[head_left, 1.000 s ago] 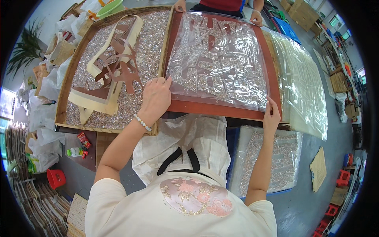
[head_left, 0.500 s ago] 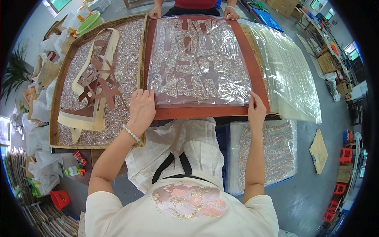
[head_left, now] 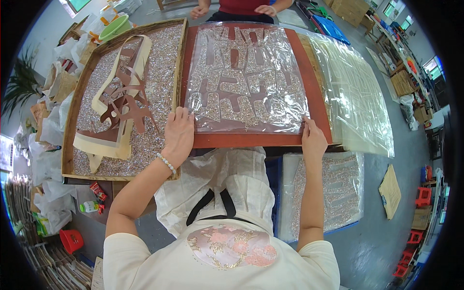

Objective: Arranging and assembling shoe upper components and plastic liners on a workbench.

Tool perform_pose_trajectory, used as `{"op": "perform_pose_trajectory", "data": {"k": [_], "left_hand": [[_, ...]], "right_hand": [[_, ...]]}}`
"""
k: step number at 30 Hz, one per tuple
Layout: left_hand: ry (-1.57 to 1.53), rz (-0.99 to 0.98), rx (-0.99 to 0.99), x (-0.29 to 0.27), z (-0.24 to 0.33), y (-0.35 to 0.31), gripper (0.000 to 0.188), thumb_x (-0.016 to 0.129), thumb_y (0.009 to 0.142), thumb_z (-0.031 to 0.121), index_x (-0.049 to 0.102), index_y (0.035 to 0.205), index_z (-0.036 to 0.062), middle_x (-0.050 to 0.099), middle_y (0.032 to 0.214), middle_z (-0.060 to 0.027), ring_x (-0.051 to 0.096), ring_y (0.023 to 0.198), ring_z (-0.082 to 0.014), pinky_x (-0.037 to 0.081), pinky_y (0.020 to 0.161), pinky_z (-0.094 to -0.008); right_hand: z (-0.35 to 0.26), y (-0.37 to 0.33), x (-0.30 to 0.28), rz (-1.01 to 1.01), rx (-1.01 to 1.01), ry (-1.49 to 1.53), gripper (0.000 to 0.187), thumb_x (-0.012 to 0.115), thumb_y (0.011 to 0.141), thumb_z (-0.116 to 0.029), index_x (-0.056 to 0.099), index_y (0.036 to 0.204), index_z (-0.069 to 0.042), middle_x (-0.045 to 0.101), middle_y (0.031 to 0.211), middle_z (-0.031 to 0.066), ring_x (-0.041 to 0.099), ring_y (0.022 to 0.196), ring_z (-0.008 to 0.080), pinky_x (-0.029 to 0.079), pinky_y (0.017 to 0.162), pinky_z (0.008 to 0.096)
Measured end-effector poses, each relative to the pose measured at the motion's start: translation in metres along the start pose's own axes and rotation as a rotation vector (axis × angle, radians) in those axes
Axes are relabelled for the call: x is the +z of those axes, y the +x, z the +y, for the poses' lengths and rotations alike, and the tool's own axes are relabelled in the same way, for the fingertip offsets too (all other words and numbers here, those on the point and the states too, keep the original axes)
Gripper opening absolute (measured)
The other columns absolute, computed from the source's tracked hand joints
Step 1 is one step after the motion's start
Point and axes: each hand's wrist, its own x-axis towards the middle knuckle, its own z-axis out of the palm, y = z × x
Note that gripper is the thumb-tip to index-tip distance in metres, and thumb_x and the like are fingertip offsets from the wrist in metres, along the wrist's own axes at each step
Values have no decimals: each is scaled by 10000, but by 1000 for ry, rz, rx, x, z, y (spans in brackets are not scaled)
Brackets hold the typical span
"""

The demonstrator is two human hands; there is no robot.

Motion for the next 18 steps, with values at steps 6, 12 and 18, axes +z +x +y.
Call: {"op": "perform_pose_trajectory", "data": {"k": [6, 12, 18], "left_hand": [[109, -138, -1, -23, 0, 21, 362, 514, 797, 126, 596, 1126, -1, 466, 1288, -157, 333, 1301, -299, 212, 1090, -418], [-416, 320, -236, 26, 35, 109, 482, 516, 868, 251, 449, 1317, 88, 345, 1420, -191, 234, 1364, -348, 133, 1115, -519], [-569, 47, -554, 55, 46, 100, 618, 381, 918, 477, 327, 1428, 131, 201, 1486, -241, 114, 1398, -383, 24, 1112, -551]], "right_hand": [[-25, 16, -20, 8, -71, -251, 264, 543, 860, -150, 611, 1098, -59, 634, 986, 140, 597, 950, 291, 484, 771, 411], [-160, 49, 54, 333, -604, 211, 401, 481, 919, -261, 515, 1288, -110, 508, 1311, 134, 431, 1249, 321, 315, 1040, 460], [-105, 26, 71, -171, -498, 69, 524, 382, 942, -448, 432, 1367, -145, 387, 1435, 83, 311, 1347, 296, 220, 1094, 477]]}}
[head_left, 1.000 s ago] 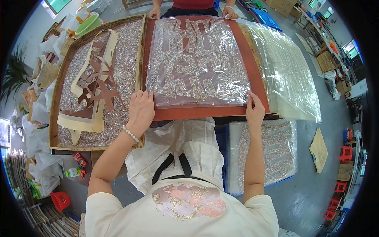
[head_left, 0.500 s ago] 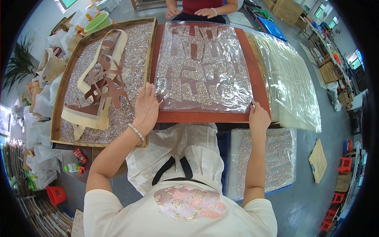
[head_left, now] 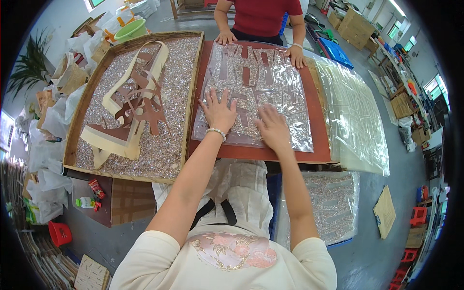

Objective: Arranging and assembling shoe upper components and plastic liners on a workbench.

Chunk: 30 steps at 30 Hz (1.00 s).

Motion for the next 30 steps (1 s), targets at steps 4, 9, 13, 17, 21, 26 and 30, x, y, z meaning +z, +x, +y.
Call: {"op": "perform_pose_trajectory", "data": {"k": [4, 9, 13, 17, 21, 26, 30], "left_hand": [[73, 100, -161, 0, 4, -1, 703, 393, 900, 513, 293, 1431, 63, 159, 1474, -299, 71, 1391, -430, 5, 1110, -552], [76, 53, -143, -6, 7, 3, 751, 399, 889, 532, 269, 1431, 28, 132, 1468, -326, 44, 1382, -461, -6, 1104, -562], [112, 96, -121, -7, 3, 4, 751, 393, 892, 540, 283, 1423, 21, 124, 1460, -344, 72, 1374, -473, 28, 1098, -574], [41, 106, -110, -9, 7, -7, 741, 438, 882, 526, 314, 1408, 18, 121, 1453, -357, 79, 1373, -472, 34, 1101, -567], [-1, 169, -96, -11, 8, -13, 742, 490, 871, 504, 339, 1386, -9, 127, 1441, -371, 85, 1379, -454, 56, 1115, -533], [-27, 135, -38, -32, 0, -60, 725, 494, 878, 468, 333, 1378, -32, 137, 1453, -346, 83, 1384, -436, 46, 1134, -492], [-55, 89, 42, -39, -11, -96, 738, 488, 883, 473, 314, 1384, -39, 156, 1445, -349, 84, 1383, -438, 58, 1135, -491]], "right_hand": [[74, -54, -23, 7, 309, -153, 562, 357, 949, -470, 377, 1403, -139, 303, 1475, 131, 250, 1365, 353, 185, 1107, 482], [95, -24, -41, 152, 472, -227, 544, 334, 970, -434, 351, 1416, -123, 261, 1490, 148, 219, 1372, 375, 179, 1102, 498], [13, 73, -74, 415, 61, -200, 486, 376, 970, -347, 385, 1383, -91, 355, 1440, 150, 315, 1325, 371, 253, 1060, 507], [-36, 125, -20, 482, -189, 66, 471, 403, 954, -356, 411, 1374, -143, 382, 1420, 157, 315, 1331, 361, 234, 1068, 529], [-18, 126, 46, 163, -89, -7, 498, 436, 931, -398, 410, 1377, -179, 389, 1411, 166, 338, 1309, 368, 246, 1061, 530], [43, 138, -11, -45, 90, 340, 580, 422, 927, -447, 386, 1378, -85, 319, 1451, 182, 266, 1354, 358, 213, 1091, 496], [99, 78, 27, 436, 178, -216, 526, 460, 924, -377, 480, 1272, 16, 427, 1367, 213, 363, 1278, 401, 284, 1047, 482]]}}
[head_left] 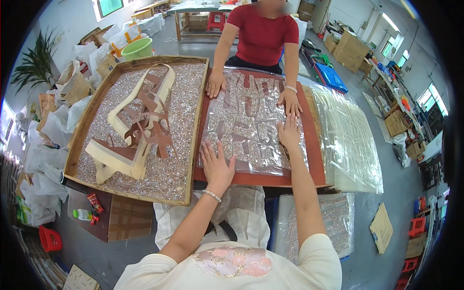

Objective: Arranging and assembling shoe upper components and plastic liners on a workbench.

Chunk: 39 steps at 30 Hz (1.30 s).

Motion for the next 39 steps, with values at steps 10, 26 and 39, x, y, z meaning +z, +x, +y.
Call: {"op": "perform_pose_trajectory", "data": {"k": [10, 26, 39], "left_hand": [[-94, -53, -70, -20, -11, -24, 825, 561, 855, 455, 215, 1416, -40, 81, 1463, -340, 45, 1386, -440, 54, 1130, -496], [-1321, -181, -812, -34, 3, 26, 371, 559, 907, 246, 447, 1183, 23, 578, 985, -83, 595, 742, -152, 483, 558, -253], [-1302, -323, 60, -68, 146, 2, 183, 452, 977, 131, 570, 1042, 6, 594, 853, -14, 541, 687, -58, 456, 640, -196]], "right_hand": [[13, 36, -51, -330, 606, -110, 534, 660, 783, -448, 585, 1083, -12, 534, 1236, 237, 500, 1164, 374, 426, 939, 435], [99, 63, -35, -570, 863, 606, 367, 731, 721, -261, 679, 932, 35, 645, 757, 120, 599, 678, 205, 460, 612, 388], [170, 12, -274, 394, 615, 430, 213, 607, 849, -320, 695, 915, -139, 675, 774, 98, 639, 687, 250, 479, 648, 351]]}}
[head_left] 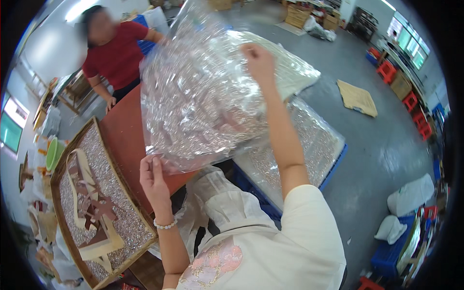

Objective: Arranging and assembling shoe upper components and plastic liners on a workbench.

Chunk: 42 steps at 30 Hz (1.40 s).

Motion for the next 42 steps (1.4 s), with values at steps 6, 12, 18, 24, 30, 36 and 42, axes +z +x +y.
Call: {"op": "perform_pose_trajectory", "data": {"k": [6, 12, 18, 24, 30, 36, 42], "left_hand": [[-161, -459, -49, 114, -10, 1, 206, 457, 977, 145, 564, 1087, 8, 598, 813, -18, 570, 628, -55, 446, 552, -188], [-209, -728, -239, 191, -83, -19, 192, 468, 972, 159, 576, 1083, 45, 607, 793, -17, 595, 606, -66, 430, 508, -181], [41, -652, -423, 202, -269, -41, 196, 526, 941, 199, 605, 1004, 31, 612, 707, -39, 596, 545, -99, 449, 488, -227], [335, -701, -482, 201, -291, -30, 208, 551, 918, 204, 618, 992, 20, 636, 698, -53, 597, 517, -123, 468, 492, -272], [299, -746, -471, 211, -298, -26, 206, 528, 935, 191, 616, 1020, 25, 637, 700, -48, 588, 525, -115, 454, 484, -247], [343, -569, -380, 185, -355, -29, 253, 568, 913, 136, 552, 1145, 35, 635, 885, -76, 579, 642, -127, 480, 574, -277], [270, -582, -290, 188, -338, -33, 390, 601, 891, 112, 457, 1252, 85, 583, 880, -56, 530, 753, -130, 458, 713, -268]], "right_hand": [[47, -31, -228, 681, -88, -161, 164, 604, 898, -190, 674, 945, -49, 634, 739, 5, 542, 660, 76, 426, 598, 233], [123, -119, -315, 897, 234, -74, 221, 578, 891, -204, 630, 848, 7, 611, 710, 33, 537, 634, 96, 416, 542, 255], [325, -261, -322, 454, 557, -653, 263, 572, 870, -225, 635, 850, 30, 623, 708, 99, 574, 571, 137, 428, 499, 293], [324, -293, -280, 360, 1123, -480, 248, 576, 851, -221, 649, 907, 9, 664, 840, 154, 640, 759, 246, 487, 694, 370], [328, -309, -277, 533, 878, -641, 230, 556, 873, -222, 634, 940, -16, 662, 888, 170, 635, 834, 313, 477, 751, 398], [336, -333, -264, 280, 953, -580, 349, 571, 884, -244, 508, 1149, -26, 631, 810, 142, 623, 772, 283, 470, 712, 396], [325, -341, -269, 234, 925, -595, 485, 606, 865, -253, 432, 1248, -12, 617, 803, 128, 606, 733, 295, 471, 712, 401]]}}
